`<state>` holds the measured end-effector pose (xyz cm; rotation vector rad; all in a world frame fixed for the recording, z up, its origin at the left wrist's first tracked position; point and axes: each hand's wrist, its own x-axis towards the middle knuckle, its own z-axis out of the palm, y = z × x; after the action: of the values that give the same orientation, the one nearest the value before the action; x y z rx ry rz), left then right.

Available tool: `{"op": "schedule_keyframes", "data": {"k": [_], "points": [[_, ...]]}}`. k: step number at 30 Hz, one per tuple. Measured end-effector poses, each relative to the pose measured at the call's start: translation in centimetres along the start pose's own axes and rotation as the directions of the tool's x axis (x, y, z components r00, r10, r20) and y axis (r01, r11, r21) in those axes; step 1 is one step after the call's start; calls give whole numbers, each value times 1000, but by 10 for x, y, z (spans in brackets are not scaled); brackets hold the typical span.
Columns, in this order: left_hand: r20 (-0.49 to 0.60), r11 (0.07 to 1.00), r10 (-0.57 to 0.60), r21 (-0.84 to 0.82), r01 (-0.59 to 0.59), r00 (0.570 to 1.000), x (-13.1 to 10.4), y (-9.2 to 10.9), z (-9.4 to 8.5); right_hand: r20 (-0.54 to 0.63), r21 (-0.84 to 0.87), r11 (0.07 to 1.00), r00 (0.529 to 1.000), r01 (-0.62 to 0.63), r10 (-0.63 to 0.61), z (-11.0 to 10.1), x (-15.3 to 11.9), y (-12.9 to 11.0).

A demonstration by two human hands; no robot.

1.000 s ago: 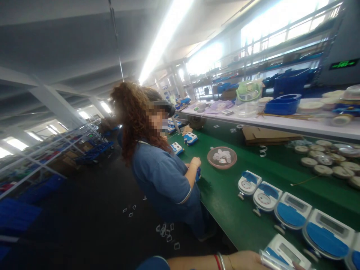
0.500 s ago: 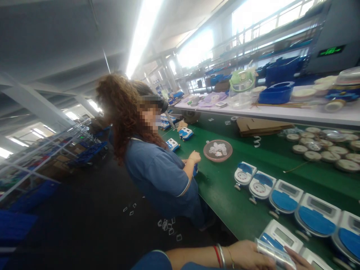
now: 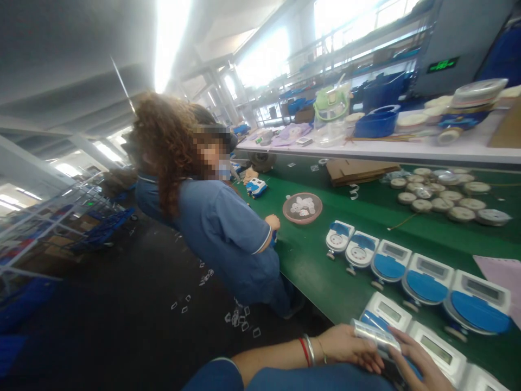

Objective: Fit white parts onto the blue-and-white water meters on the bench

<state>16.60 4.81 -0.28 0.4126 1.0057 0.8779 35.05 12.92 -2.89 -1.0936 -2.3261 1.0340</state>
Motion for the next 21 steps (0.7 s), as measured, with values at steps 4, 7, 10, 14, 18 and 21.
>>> {"op": "schedule_keyframes", "data": {"k": [4,7,10,14,18,21], "points": [[18,1000,16,9,-16,1000,-2,1,1,6,13,999,999,-37,37,-2,-3,-11],[11,1000,-1,-15,1,1000,-3,1,1,19,28,997,998,-67,66,-2,-3,-12],[4,1000,0,-15,0,1000,-3,0,0,36,50,995,995,-90,89,-2,-3,-11],[10,1000,11,-10,-11,1000,-5,0,1,51,78,991,993,-106,102,-4,-2,-13],[0,1000,5,6,-5,1000,-8,5,5,60,85,990,992,-114,109,-8,-4,-20],[-11,1000,10,20,-10,1000,-12,9,9,48,89,990,993,-109,105,-11,-5,-26]]}}
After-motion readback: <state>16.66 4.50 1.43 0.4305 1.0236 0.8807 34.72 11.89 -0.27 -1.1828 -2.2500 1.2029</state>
